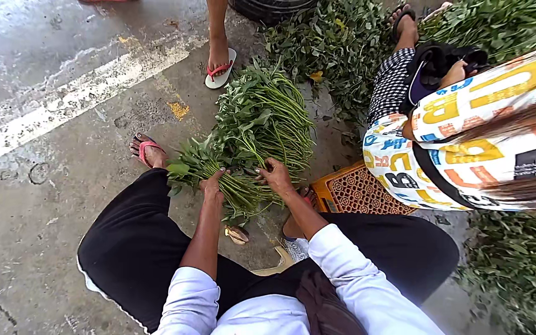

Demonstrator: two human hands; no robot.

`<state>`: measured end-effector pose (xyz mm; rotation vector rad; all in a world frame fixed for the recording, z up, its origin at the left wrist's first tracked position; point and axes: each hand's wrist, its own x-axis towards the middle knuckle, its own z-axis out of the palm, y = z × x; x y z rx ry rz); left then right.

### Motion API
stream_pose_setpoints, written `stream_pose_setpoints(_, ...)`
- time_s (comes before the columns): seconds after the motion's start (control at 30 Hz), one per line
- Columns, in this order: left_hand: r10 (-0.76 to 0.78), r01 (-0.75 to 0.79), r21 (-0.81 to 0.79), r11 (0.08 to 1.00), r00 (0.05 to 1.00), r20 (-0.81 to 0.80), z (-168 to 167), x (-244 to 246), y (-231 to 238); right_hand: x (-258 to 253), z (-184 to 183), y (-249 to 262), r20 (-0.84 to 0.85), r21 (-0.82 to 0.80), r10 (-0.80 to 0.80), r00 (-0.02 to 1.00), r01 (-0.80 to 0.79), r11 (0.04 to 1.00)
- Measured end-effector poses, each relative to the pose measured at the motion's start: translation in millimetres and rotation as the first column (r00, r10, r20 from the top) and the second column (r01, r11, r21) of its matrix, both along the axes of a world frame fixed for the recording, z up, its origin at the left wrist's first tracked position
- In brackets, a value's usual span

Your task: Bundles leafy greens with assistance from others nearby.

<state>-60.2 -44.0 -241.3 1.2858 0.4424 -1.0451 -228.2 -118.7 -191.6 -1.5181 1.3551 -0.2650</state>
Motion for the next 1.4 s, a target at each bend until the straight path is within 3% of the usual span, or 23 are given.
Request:
stream_pose_setpoints(0.1,-0.036,0.036,-0.010,0.999,0.999,0.003,3.9,-2.3,0.9,3.5,-16.1,7.3,-0.052,-0.139,0.070,0.996,-0.077,0.987)
stream_pose_setpoints(0.2,-0.229,0.230,-0.063,0.971,0.973,0.019,10.2,-9.0,1.9,9.7,-24.1,21.6,-0.092,-0.293,0.230,0.969,-0.248,0.924)
stream_pose_setpoints(0.3,-0.350,0.354,-0.068,0.933,0.934,0.070,10.9,-6.8,2.8,9.5,-30.9,23.5,-0.093,-0.319,0.365,0.926,-0.375,0.870)
stream_pose_setpoints(0.47,-0.377,0.383,-0.111,0.917,0.924,0.068,14.6,-4.7,3.4,-3.0,-37.2,14.6,0.046,-0.235,0.458,0.888,-0.436,0.869)
stream_pose_setpoints(0.53,-0.366,0.376,-0.127,0.918,0.926,0.094,15.3,-5.6,2.7,-5.3,-29.1,6.7,0.130,-0.107,0.424,0.896,-0.413,0.905)
stream_pose_setpoints(0.67,-0.490,0.515,-0.161,0.842,0.855,0.169,14.9,-9.6,3.6,8.7,-2.5,-4.4,0.284,-0.028,0.108,0.953,-0.105,0.994)
stream_pose_setpoints(0.77,-0.642,0.654,-0.190,0.732,0.756,0.126,19.9,-16.0,5.0,31.3,-4.1,-17.2,0.260,-0.145,0.228,0.938,-0.196,0.970)
stream_pose_setpoints(0.87,-0.599,0.590,-0.234,0.773,0.800,0.040,21.7,-13.3,6.2,38.4,3.2,-36.0,0.126,-0.172,0.394,0.910,-0.371,0.912)
stream_pose_setpoints(1.0,-0.482,0.466,-0.292,0.835,0.876,0.019,12.7,-7.2,2.4,19.1,-18.3,-86.1,-0.116,-0.320,0.058,0.992,-0.093,0.943)
stream_pose_setpoints(1.07,-0.412,0.390,-0.288,0.875,0.911,-0.020,10.3,-5.0,-0.7,6.9,-30.5,-107.3,-0.282,-0.255,-0.089,0.955,0.015,0.967)
stream_pose_setpoints(1.17,-0.319,0.299,-0.226,0.927,0.946,-0.058,13.2,-4.2,-3.4,0.3,-41.2,-118.0,-0.472,-0.136,-0.078,0.878,0.015,0.991)
stream_pose_setpoints(1.23,-0.287,0.272,-0.194,0.943,0.957,-0.051,17.5,-4.0,-4.3,1.7,-45.2,-117.5,-0.473,-0.147,-0.049,0.880,-0.024,0.989)
stream_pose_setpoints(1.4,-0.253,0.245,-0.184,0.952,0.967,-0.021,20.5,-0.4,-3.0,12.1,-29.2,-87.9,-0.284,-0.270,0.057,0.957,-0.137,0.953)
